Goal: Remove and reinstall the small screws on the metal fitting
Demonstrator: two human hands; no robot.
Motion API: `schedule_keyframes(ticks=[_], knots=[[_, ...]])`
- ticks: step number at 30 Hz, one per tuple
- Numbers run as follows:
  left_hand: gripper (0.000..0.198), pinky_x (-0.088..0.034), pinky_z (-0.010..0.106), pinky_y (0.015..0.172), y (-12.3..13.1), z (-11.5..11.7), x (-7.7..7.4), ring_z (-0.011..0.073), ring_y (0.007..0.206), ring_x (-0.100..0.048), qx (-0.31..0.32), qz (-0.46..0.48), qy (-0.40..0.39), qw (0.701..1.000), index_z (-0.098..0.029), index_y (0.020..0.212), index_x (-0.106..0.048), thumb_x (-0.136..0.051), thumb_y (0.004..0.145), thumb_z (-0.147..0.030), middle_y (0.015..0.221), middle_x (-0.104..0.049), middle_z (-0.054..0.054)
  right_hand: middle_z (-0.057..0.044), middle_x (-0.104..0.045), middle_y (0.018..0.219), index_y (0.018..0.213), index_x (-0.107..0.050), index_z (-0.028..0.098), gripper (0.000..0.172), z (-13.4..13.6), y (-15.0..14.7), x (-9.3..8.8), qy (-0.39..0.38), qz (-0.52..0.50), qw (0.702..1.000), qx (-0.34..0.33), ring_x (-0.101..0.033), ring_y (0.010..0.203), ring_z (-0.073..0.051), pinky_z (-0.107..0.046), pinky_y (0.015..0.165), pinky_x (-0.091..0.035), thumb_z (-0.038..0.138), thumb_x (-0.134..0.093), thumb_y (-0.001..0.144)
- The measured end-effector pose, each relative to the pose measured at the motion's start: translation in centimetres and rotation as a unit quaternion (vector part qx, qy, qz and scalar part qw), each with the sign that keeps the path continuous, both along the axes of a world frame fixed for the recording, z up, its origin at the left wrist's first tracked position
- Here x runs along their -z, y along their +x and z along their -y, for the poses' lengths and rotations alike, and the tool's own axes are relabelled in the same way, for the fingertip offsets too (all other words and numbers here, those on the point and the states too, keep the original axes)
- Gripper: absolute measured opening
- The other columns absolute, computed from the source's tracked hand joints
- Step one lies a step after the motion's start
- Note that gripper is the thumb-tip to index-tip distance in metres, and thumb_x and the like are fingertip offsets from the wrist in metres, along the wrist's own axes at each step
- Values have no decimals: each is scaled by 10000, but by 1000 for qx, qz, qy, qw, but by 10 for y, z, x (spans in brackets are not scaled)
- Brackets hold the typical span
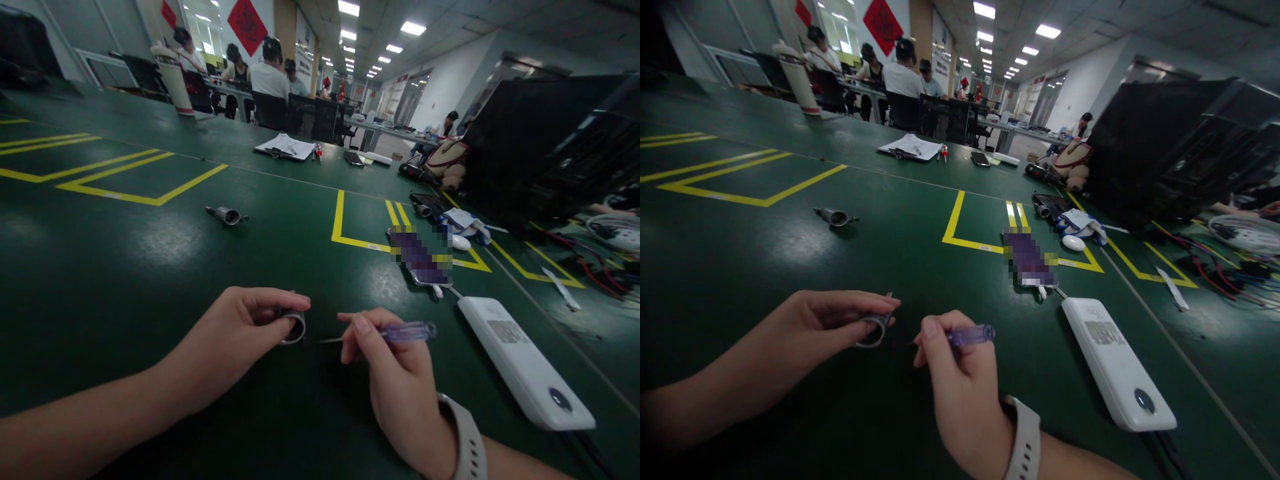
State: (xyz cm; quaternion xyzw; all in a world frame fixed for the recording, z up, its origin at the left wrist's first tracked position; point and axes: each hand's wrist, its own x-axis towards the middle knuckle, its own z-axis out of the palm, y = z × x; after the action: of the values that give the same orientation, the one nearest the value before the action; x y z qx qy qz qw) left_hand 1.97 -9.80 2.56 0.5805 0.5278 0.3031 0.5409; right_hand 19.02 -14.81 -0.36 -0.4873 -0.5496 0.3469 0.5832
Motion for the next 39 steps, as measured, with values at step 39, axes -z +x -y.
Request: schedule_keyframes(ticks=[39], knots=[[268, -494, 315, 883, 4, -2, 0, 196, 984, -637, -13, 83, -11, 996, -213, 910, -627, -662, 652, -152, 1072, -687, 30, -3, -518, 630, 681, -539, 176, 210, 9, 2, -9, 96, 102, 989, -37, -537, 674, -141, -322, 700, -459, 164, -435, 864]])
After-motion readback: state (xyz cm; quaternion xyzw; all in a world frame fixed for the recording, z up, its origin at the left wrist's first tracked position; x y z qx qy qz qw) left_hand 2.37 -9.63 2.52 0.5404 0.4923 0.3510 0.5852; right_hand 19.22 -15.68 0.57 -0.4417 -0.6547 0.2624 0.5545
